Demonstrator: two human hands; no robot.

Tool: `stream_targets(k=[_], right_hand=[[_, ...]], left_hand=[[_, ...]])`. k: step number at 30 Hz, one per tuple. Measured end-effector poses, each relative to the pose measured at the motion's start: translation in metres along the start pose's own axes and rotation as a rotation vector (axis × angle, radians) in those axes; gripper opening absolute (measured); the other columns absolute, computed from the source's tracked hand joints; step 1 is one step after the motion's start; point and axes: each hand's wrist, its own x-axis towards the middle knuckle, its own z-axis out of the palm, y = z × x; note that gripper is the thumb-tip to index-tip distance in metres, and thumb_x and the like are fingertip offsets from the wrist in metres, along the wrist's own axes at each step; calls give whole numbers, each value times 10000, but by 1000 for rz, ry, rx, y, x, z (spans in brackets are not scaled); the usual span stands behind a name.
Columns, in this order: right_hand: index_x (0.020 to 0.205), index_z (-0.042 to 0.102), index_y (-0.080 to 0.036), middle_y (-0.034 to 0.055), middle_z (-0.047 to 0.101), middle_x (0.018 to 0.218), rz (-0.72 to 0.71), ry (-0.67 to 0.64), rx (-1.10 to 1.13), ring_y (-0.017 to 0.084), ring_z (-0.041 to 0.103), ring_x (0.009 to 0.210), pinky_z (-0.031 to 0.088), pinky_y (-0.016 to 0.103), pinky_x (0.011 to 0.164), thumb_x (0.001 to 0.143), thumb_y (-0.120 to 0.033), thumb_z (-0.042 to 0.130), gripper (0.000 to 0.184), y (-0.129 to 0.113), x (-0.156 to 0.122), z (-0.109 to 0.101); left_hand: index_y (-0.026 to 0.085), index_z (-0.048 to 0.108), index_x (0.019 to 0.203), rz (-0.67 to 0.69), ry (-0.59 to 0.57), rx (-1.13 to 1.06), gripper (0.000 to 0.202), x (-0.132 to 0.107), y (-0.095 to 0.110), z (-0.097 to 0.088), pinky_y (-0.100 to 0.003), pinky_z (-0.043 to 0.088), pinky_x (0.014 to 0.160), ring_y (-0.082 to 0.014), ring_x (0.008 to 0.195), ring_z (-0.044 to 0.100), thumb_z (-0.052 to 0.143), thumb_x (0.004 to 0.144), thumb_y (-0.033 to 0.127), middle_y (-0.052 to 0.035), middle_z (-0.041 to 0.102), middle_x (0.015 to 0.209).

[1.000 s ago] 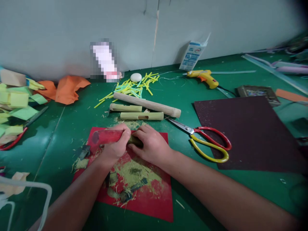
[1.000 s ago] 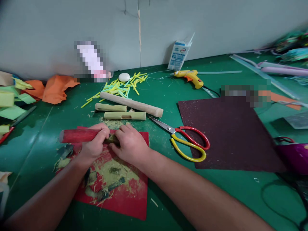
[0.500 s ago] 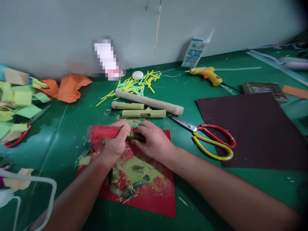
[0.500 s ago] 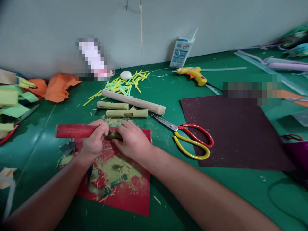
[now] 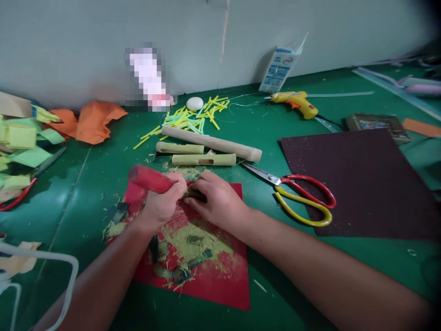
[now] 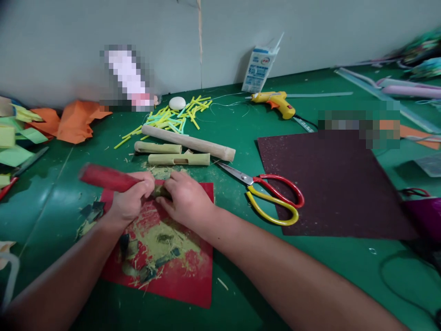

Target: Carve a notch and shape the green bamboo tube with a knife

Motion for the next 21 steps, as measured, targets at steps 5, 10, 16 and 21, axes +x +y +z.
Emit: stream_targets(k=[5, 10, 16, 21], right_hand=[[775, 602, -154, 22, 480, 764, 19, 27, 9, 155, 443, 728, 352, 298, 640, 823, -235, 667, 114, 1, 1, 0], [796, 605, -152, 27, 495, 784, 25, 21, 29, 157, 469, 753, 371, 297, 663, 818, -220, 663, 91, 0, 0, 0], [832, 622, -146, 42, 523, 808, 10, -5, 20, 171, 477, 779, 380, 303, 683, 833, -222, 655, 83, -1, -1, -1], [784, 634, -128, 39, 506, 776, 21, -11, -16, 163, 461, 747, 362, 296, 656, 835, -241, 666, 127, -1, 1, -1]], left_hand=[[196, 427, 560, 9, 147, -96, 243, 0, -2, 7, -273, 348, 554, -115, 560, 412, 460, 800, 175, 27, 429, 563], [195, 429, 597, 26, 107, 58, 230, 1, 1, 7, -281, 355, 600, -123, 613, 428, 472, 824, 183, 27, 438, 599], [189, 426, 584, -12, -8, 114, 240, 2, 3, 1, -275, 323, 564, -117, 593, 410, 472, 820, 203, 31, 416, 585], [190, 374, 504, -72, 69, -102, 242, 1, 4, 2, -261, 308, 515, -103, 525, 358, 466, 727, 177, 34, 370, 519]])
